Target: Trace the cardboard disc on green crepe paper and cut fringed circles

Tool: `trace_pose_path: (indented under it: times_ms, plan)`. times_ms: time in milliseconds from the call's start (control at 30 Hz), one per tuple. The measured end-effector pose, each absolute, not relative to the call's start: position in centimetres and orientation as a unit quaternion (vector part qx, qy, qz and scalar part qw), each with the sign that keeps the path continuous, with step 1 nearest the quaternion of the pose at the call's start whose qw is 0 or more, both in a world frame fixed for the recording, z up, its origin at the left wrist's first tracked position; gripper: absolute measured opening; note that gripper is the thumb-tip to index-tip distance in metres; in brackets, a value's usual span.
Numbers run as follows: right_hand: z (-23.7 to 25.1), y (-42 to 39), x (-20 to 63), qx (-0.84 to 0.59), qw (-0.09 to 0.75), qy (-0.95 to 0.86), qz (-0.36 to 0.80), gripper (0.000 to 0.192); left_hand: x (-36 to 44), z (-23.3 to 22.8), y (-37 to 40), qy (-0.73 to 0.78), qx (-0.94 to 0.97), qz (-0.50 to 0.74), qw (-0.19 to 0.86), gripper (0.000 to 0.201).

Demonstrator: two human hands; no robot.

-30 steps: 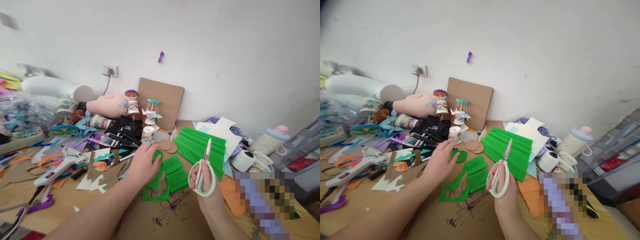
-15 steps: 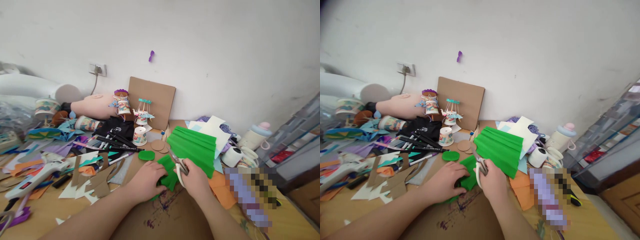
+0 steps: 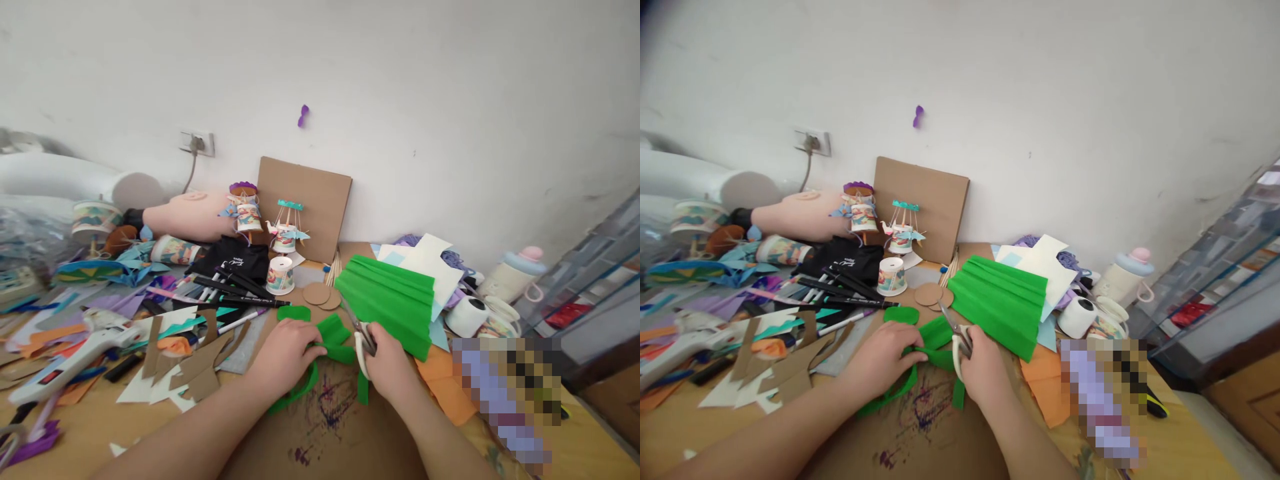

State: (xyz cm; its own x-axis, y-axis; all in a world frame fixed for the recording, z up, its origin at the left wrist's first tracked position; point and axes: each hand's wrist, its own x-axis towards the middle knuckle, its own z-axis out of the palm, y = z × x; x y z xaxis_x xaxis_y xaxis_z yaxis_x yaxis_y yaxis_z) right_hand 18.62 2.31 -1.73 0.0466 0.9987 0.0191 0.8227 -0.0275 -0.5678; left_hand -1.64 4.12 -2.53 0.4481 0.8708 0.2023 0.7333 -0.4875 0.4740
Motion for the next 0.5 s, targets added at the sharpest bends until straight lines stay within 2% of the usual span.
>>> trace_pose_path:
  times_ms: [167,233,333,400,500]
  plan:
    - [-1.7,2.9,19.8,-0.681,0.326,-0.620,0.214,0.001,-2.7,-2.0,4.5,0.507,0.792,0.297,0.162,0.031]
    - [-1.7,3.0,20.0,-0.670,0.363,-0.605,0.230,0.008,-2.8,-1.6,4.4,0.527,0.765,0.323,0.180,0.035]
    - [-1.7,2.9,19.8,-0.628,0.466,-0.560,0.273,0.025,-2.5,-1.2,4.1,0.539,0.727,0.363,0.223,0.037]
    - [-1.6,2.5,19.3,-0.588,0.523,-0.528,0.320,0.029,-2.1,-1.1,3.8,0.527,0.714,0.394,0.239,0.037]
    - [-1.5,1.8,18.5,-0.541,0.543,-0.485,0.421,0.031,-1.8,-1.4,3.6,0.488,0.731,0.420,0.227,0.037]
